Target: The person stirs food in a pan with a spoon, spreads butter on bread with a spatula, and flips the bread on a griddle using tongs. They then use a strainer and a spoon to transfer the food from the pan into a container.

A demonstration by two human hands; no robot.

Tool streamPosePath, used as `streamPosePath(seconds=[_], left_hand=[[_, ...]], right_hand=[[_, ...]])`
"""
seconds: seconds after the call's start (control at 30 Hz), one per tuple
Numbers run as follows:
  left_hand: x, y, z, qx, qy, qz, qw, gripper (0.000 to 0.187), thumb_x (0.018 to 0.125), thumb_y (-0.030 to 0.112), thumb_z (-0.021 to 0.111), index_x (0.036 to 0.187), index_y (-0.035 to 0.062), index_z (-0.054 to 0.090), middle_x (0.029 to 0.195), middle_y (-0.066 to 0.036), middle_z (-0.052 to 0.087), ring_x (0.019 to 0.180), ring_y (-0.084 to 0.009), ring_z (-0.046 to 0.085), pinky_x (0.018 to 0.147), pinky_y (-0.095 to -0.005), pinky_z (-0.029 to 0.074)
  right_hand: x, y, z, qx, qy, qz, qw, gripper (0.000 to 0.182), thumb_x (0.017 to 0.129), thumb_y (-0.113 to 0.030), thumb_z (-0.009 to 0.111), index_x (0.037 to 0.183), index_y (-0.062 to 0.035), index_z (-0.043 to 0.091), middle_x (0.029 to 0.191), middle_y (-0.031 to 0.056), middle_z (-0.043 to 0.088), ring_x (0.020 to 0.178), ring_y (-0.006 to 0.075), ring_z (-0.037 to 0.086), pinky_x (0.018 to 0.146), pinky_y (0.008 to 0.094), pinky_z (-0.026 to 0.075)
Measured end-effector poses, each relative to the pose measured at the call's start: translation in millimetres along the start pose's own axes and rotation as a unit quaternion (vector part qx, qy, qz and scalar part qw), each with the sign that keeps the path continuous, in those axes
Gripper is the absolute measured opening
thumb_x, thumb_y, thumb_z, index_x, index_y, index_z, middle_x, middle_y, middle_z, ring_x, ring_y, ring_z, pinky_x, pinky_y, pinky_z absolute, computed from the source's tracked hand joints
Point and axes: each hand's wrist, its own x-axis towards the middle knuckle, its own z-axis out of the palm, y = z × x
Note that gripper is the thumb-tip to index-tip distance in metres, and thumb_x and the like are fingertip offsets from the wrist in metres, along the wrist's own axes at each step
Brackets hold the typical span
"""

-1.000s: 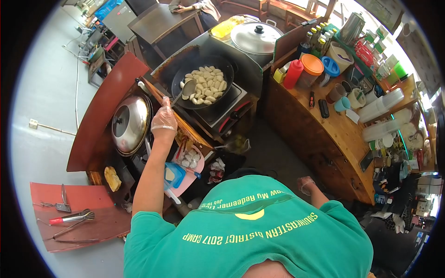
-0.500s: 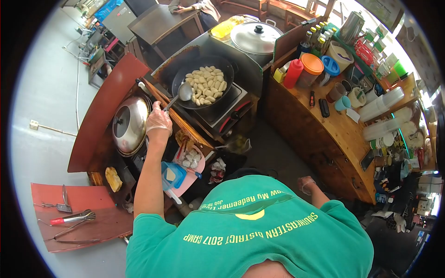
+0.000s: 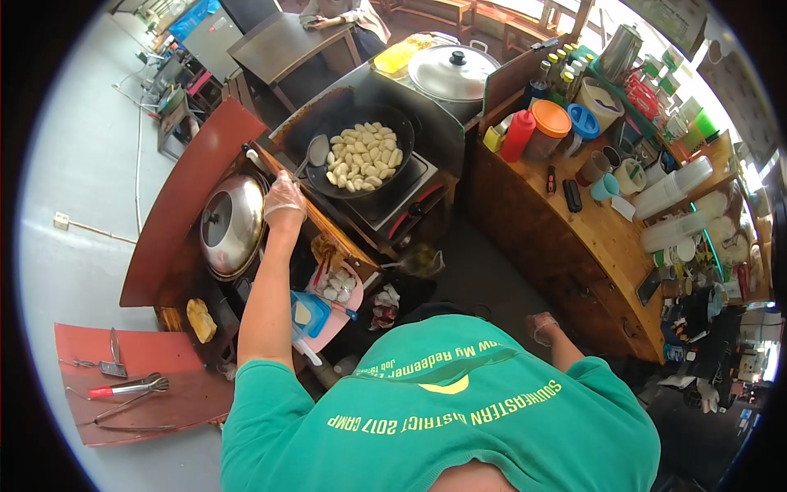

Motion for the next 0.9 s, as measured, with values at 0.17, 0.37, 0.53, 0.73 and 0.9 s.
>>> streamPosePath(seconds=[0.17,0.37,0.53,0.73,0.9], left_hand=[[-1,8,-13,-0.006,-0.015,-0.034,0.999,0.015,0.087,0.012,0.058,0.099,0.0027,0.054,0.085,-0.020,0.068,0.080,-0.0380,0.068,0.069,-0.0452,0.055],[19,14,3,-0.013,0.036,-0.012,0.999,0.011,0.090,0.011,0.055,0.099,0.0055,0.053,0.086,-0.019,0.067,0.082,-0.0376,0.067,0.071,-0.0447,0.054],[24,23,5,-0.027,0.027,0.034,0.999,0.013,0.087,0.010,0.056,0.099,0.0050,0.053,0.084,-0.021,0.067,0.079,-0.0389,0.067,0.068,-0.0462,0.055],[33,33,4,-0.015,0.005,0.027,1.000,0.013,0.091,0.013,0.054,0.102,0.0071,0.051,0.090,-0.018,0.067,0.083,-0.0390,0.066,0.073,-0.0459,0.054],[41,35,7,-0.034,0.012,0.017,0.999,0.012,0.090,0.012,0.054,0.101,0.0072,0.052,0.091,-0.018,0.067,0.085,-0.0386,0.066,0.074,-0.0456,0.054]], right_hand=[[48,102,120,0.299,0.074,-0.005,0.951,0.012,0.082,-0.014,0.059,0.090,-0.0082,0.064,0.085,0.0146,0.067,0.083,0.0310,0.067,0.067,0.0408,0.053],[-44,-40,-28,-0.118,-0.031,0.010,0.992,0.014,0.077,-0.016,0.062,0.089,-0.0097,0.065,0.089,0.0147,0.068,0.087,0.0332,0.067,0.072,0.0422,0.054],[-46,-39,-35,-0.112,-0.036,0.026,0.993,0.012,0.078,-0.015,0.060,0.088,-0.0103,0.066,0.087,0.0141,0.067,0.084,0.0326,0.066,0.070,0.0425,0.053],[-9,32,47,0.187,0.008,0.104,0.977,0.018,0.084,-0.014,0.051,0.090,-0.0072,0.066,0.090,0.0157,0.067,0.086,0.0331,0.065,0.074,0.0433,0.052],[-43,-16,-8,0.109,-0.043,0.107,0.987,0.021,0.085,-0.016,0.049,0.091,-0.0052,0.066,0.094,0.0180,0.068,0.090,0.0355,0.067,0.080,0.0442,0.054]])
